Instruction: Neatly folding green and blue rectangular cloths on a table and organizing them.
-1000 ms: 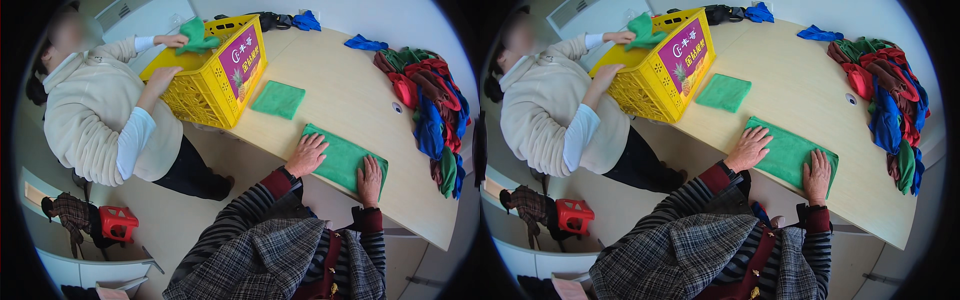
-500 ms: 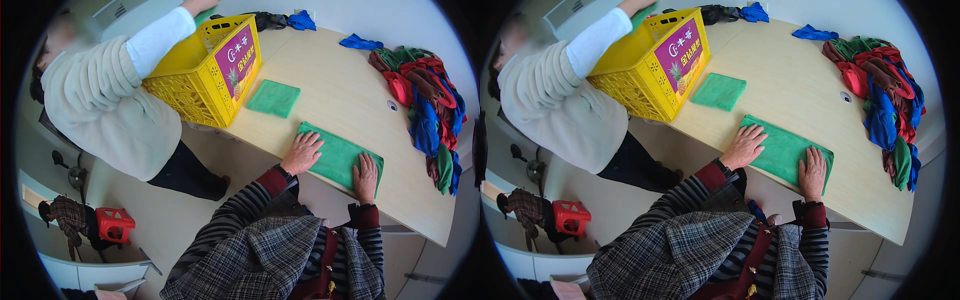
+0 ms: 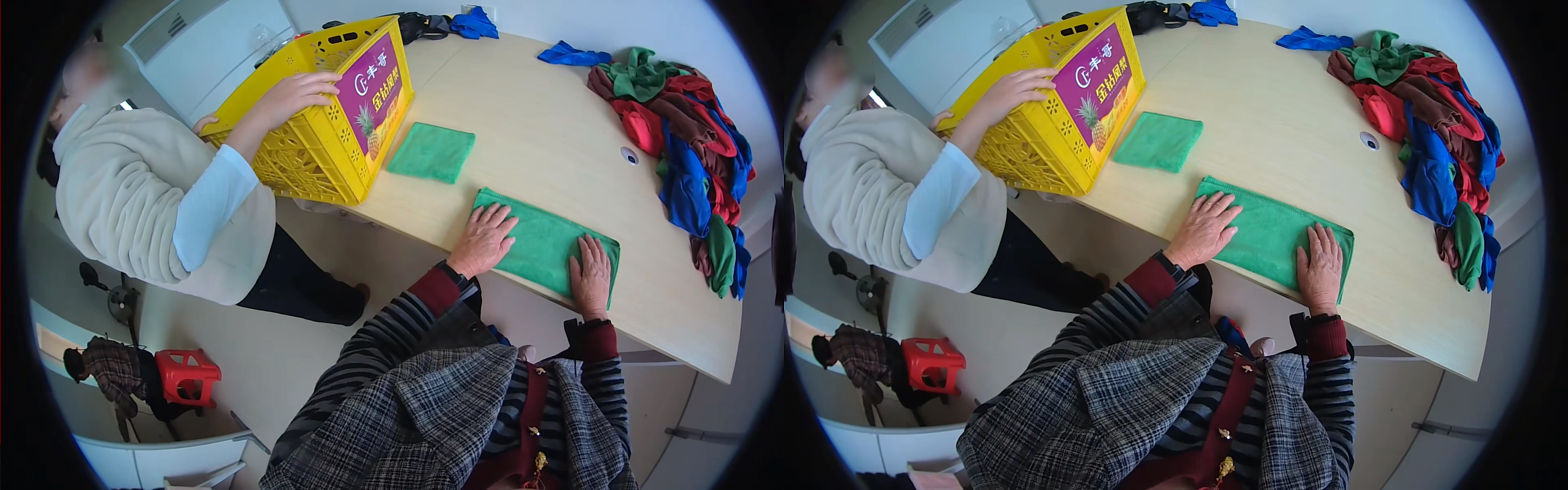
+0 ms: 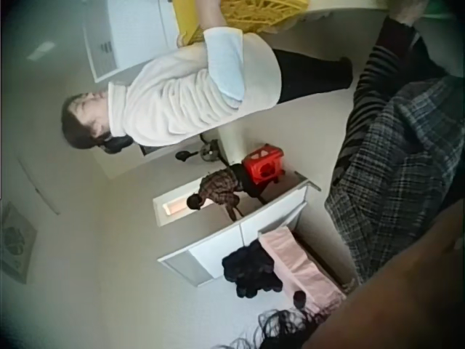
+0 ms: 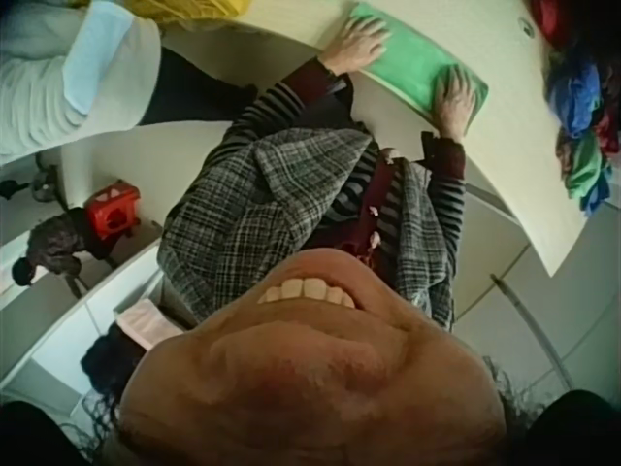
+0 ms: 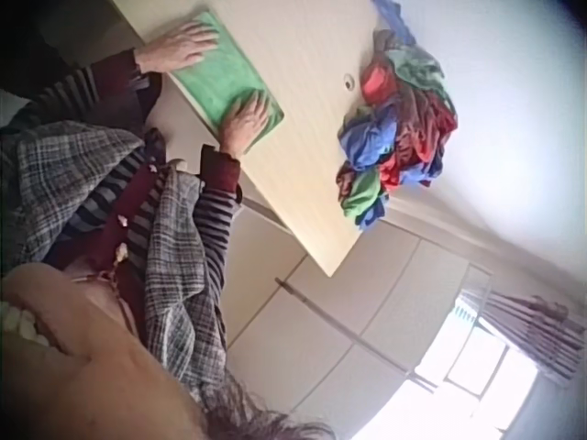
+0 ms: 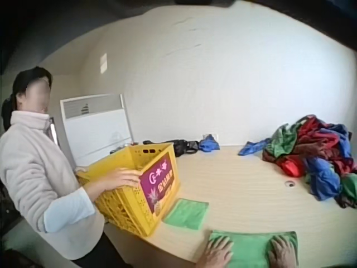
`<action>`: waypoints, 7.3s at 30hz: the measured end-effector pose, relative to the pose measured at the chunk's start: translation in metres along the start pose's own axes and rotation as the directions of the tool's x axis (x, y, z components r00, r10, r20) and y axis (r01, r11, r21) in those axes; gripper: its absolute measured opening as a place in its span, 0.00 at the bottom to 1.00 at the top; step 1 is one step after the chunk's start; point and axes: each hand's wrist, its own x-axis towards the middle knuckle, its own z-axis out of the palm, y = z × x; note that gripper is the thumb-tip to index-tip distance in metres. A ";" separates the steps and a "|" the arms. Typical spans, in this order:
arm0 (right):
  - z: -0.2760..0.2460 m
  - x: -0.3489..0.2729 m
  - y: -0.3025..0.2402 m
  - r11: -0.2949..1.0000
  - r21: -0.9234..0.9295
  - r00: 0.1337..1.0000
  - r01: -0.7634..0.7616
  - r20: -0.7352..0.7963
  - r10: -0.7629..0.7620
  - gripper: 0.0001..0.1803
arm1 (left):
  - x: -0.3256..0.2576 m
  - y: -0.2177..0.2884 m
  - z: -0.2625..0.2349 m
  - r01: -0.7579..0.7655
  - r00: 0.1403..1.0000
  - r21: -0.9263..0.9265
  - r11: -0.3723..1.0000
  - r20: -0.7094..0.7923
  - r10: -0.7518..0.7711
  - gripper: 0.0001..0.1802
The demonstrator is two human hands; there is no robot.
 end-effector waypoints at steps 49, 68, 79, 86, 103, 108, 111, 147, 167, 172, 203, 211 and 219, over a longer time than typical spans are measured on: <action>-0.007 -0.004 -0.001 0.997 -0.057 0.996 0.050 0.078 -0.045 0.26 | -0.018 -0.076 -0.249 0.529 0.513 0.046 0.847 -0.813 -0.276 0.50; -0.024 -0.001 -0.026 0.999 0.037 1.000 0.011 -0.013 -0.010 0.24 | 0.026 -0.237 -0.284 0.402 0.678 0.122 0.908 -0.706 -0.205 0.40; -0.030 -0.006 -0.023 0.998 -0.008 0.997 -0.069 0.033 0.070 0.26 | 0.034 -0.263 -0.283 0.471 0.697 0.057 0.880 -0.636 -0.332 0.41; -0.033 -0.005 -0.031 0.997 0.035 0.995 -0.076 0.070 0.073 0.26 | 0.028 -0.169 -0.290 0.345 0.675 0.467 0.814 -0.726 0.131 0.23; -0.022 0.000 -0.030 0.999 0.050 0.998 0.014 0.063 -0.017 0.26 | -0.021 0.188 -0.385 -0.563 0.822 -0.410 0.718 -0.186 0.538 0.11; -0.024 -0.004 -0.023 0.999 0.032 0.999 -0.037 0.036 0.036 0.26 | -0.010 0.196 -0.379 -0.605 0.793 -0.408 0.684 -0.229 0.565 0.13; -0.026 -0.006 -0.023 0.998 0.038 0.999 -0.039 0.029 0.038 0.26 | 0.001 0.201 -0.377 -0.648 0.757 -0.395 0.651 -0.247 0.604 0.14; -0.007 0.002 -0.003 0.998 -0.042 0.994 0.056 0.099 -0.051 0.27 | 0.015 0.037 -0.022 -0.011 0.995 -0.121 0.993 0.094 0.022 0.22; -0.033 -0.004 -0.015 0.995 -0.013 0.982 0.095 0.165 -0.091 0.30 | -0.011 -0.012 -0.012 -0.179 0.981 0.086 0.980 -0.055 0.184 0.24; -0.037 -0.021 0.006 0.998 -0.050 0.989 0.040 0.141 -0.033 0.29 | -0.019 -0.039 -0.020 -0.013 0.993 0.011 1.000 0.121 0.011 0.25; -0.049 0.041 0.056 0.995 0.073 0.991 -0.061 0.125 0.051 0.16 | 0.062 -0.073 -0.040 0.021 0.998 -0.122 0.992 0.059 -0.014 0.09; -0.052 0.039 0.057 0.991 0.105 0.993 -0.086 0.083 0.078 0.11 | 0.069 -0.083 -0.033 0.127 0.983 -0.312 0.942 0.170 -0.076 0.10; -0.056 0.039 0.062 0.999 -0.003 0.991 -0.040 0.130 0.040 0.10 | 0.067 -0.092 -0.042 0.346 0.919 -0.426 0.836 0.332 -0.211 0.11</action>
